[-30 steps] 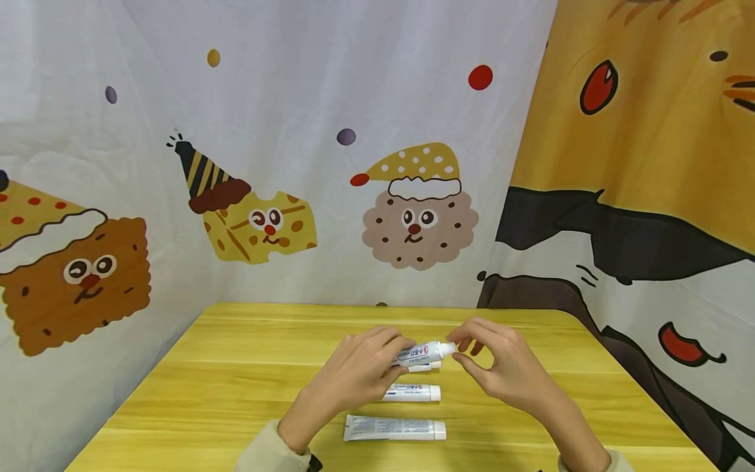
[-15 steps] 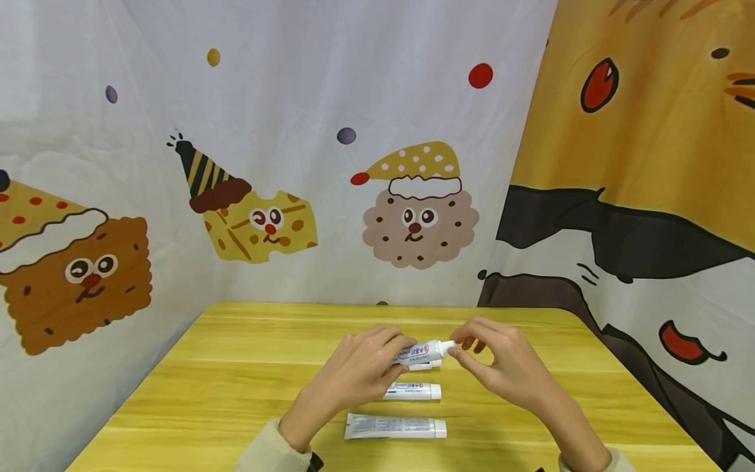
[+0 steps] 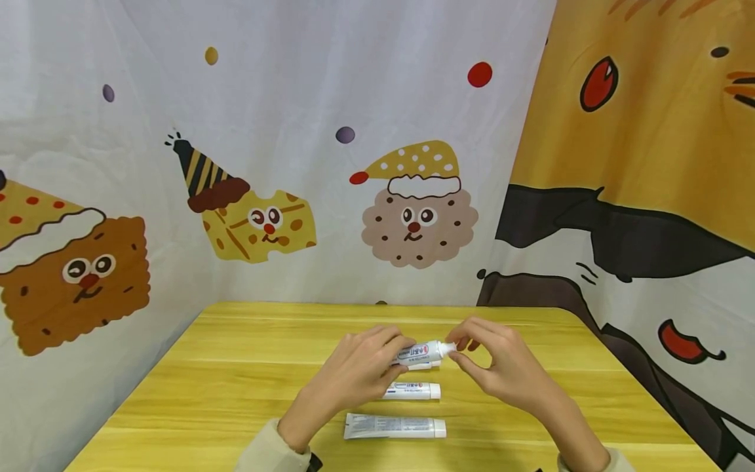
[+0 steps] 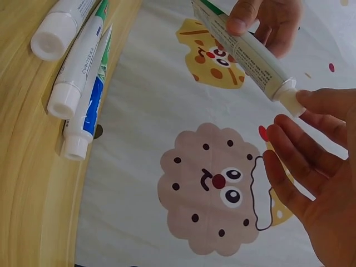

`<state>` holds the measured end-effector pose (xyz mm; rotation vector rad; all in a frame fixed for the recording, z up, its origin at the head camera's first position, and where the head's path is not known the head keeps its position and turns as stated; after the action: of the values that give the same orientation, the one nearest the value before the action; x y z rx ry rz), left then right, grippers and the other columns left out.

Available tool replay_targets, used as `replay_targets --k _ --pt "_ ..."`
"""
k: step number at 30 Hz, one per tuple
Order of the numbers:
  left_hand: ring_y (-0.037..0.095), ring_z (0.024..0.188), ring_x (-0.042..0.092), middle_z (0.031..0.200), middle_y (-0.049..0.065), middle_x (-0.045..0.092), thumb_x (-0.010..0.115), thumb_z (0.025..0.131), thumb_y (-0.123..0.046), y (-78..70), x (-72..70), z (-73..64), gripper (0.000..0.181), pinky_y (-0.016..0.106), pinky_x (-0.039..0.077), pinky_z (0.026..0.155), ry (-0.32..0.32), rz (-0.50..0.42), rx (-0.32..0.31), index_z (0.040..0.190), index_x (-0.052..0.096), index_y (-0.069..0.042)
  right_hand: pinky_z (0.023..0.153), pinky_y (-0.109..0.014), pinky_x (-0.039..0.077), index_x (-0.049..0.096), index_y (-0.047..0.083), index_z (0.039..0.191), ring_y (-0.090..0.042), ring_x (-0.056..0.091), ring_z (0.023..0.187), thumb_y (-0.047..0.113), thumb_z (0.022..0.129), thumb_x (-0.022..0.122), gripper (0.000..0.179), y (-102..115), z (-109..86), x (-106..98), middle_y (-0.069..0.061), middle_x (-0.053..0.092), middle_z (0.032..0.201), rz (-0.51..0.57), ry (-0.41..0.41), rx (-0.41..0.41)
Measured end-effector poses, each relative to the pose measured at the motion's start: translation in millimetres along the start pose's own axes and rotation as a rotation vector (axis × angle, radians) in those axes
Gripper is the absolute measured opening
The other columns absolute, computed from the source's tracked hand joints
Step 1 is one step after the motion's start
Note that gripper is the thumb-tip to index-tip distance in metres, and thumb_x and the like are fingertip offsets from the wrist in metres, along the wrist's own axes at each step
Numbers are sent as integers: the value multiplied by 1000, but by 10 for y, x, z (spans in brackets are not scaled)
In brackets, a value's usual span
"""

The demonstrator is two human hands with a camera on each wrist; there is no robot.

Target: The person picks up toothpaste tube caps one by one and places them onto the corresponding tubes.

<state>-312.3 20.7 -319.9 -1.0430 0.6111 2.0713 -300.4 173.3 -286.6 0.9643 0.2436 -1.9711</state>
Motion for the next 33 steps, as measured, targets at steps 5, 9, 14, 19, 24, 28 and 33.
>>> replay_targets --k 5,9,14,19,24,28,33 --pt "7 92 64 114 -9 70 76 95 -32 -7 4 -1 34 18 50 62 3 6 3 126 68 -22 72 -13 54 70 23 101 2 63 81 5 82 85 30 2 -2 -7 17 68 97 -2 -7 2" --pt "7 91 64 113 -8 70 76 94 -32 -10 -4 -3 34 17 49 61 -5 6 6 125 68 -22 72 -12 53 70 22 103 2 63 80 1 80 85 35 24 1 6 13 70 97 16 -1 -20" --pt "7 90 64 112 -8 70 77 94 -32 -10 -10 -4 33 17 50 61 -12 3 9 125 68 -22 71 -11 51 72 20 105 0 65 79 -7 77 84 41 89 13 5 9 72 96 48 -21 -82" --pt "5 83 60 110 -7 68 77 94 -30 -6 9 -7 33 14 46 61 10 -42 3 125 67 -20 72 -9 50 72 20 104 -1 64 77 -8 74 86 43 107 8 0 10 71 95 49 -45 -86" --pt "1 74 52 111 -4 65 73 97 -26 -13 74 -8 34 9 43 64 72 -137 -7 129 64 -16 68 -8 48 73 19 101 0 62 76 -6 74 87 40 110 -12 -17 10 71 92 18 -64 -71" --pt "1 77 55 114 -3 67 73 97 -27 -8 88 7 35 10 46 67 97 -163 -22 129 64 -15 64 -7 44 74 18 99 0 59 74 -3 74 87 35 134 -4 -47 10 72 92 -29 -88 -91" --pt "1 83 62 118 -4 72 74 96 -29 23 75 0 38 13 51 71 96 -181 -42 129 65 -16 63 -6 44 74 18 98 1 58 73 0 74 87 33 151 15 -35 11 72 92 -69 -88 -107"
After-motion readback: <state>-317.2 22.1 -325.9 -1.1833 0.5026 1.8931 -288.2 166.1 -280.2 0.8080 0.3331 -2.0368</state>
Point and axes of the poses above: each hand's wrist, its own z-axis towards the middle knuckle, its own x-axis out of the palm, y = z × x, the point moved 10 cm from there along z, towards the middle knuckle
